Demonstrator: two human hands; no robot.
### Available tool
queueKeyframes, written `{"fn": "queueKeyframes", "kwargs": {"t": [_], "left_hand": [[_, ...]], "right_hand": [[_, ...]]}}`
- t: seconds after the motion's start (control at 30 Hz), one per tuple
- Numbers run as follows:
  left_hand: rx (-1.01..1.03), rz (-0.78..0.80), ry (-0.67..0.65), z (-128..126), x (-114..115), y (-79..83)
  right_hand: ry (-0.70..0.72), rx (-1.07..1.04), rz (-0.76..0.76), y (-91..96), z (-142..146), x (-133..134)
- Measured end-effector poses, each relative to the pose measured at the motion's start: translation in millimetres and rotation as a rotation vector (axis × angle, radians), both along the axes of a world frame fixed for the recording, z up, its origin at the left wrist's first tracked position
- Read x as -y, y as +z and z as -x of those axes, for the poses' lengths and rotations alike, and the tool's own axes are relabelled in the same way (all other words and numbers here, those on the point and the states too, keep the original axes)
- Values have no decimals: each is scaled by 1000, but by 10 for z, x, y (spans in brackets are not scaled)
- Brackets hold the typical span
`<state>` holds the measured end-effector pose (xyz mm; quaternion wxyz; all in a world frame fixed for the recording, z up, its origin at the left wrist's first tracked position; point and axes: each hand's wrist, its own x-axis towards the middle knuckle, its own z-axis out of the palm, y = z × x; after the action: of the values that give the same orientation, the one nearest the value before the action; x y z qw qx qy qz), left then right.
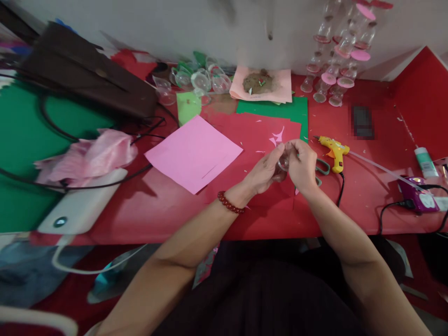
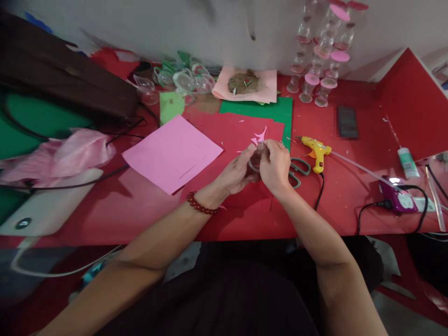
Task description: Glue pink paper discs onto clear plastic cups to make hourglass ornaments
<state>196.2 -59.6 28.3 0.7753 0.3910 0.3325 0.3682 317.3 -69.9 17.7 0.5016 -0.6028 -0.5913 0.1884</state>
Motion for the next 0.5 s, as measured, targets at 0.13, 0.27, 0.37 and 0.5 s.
{"fn": "queueKeyframes", "kwargs": {"t": [0.13,0.27,0.37,0.5], "left_hand": [[18,3,-20,-16,36,8],[33,-28,-12,18,9,-9],[25,-64,8,60,-32,-13],[-11,-81,-20,66,-28,7]], "right_hand": [[-93,-179,3,-3,-18,-21],[6,-289,-54,59,-24,-25],[153,-312,-7,96,-24,-14],[131,-264,17,109,-46,8]]}}
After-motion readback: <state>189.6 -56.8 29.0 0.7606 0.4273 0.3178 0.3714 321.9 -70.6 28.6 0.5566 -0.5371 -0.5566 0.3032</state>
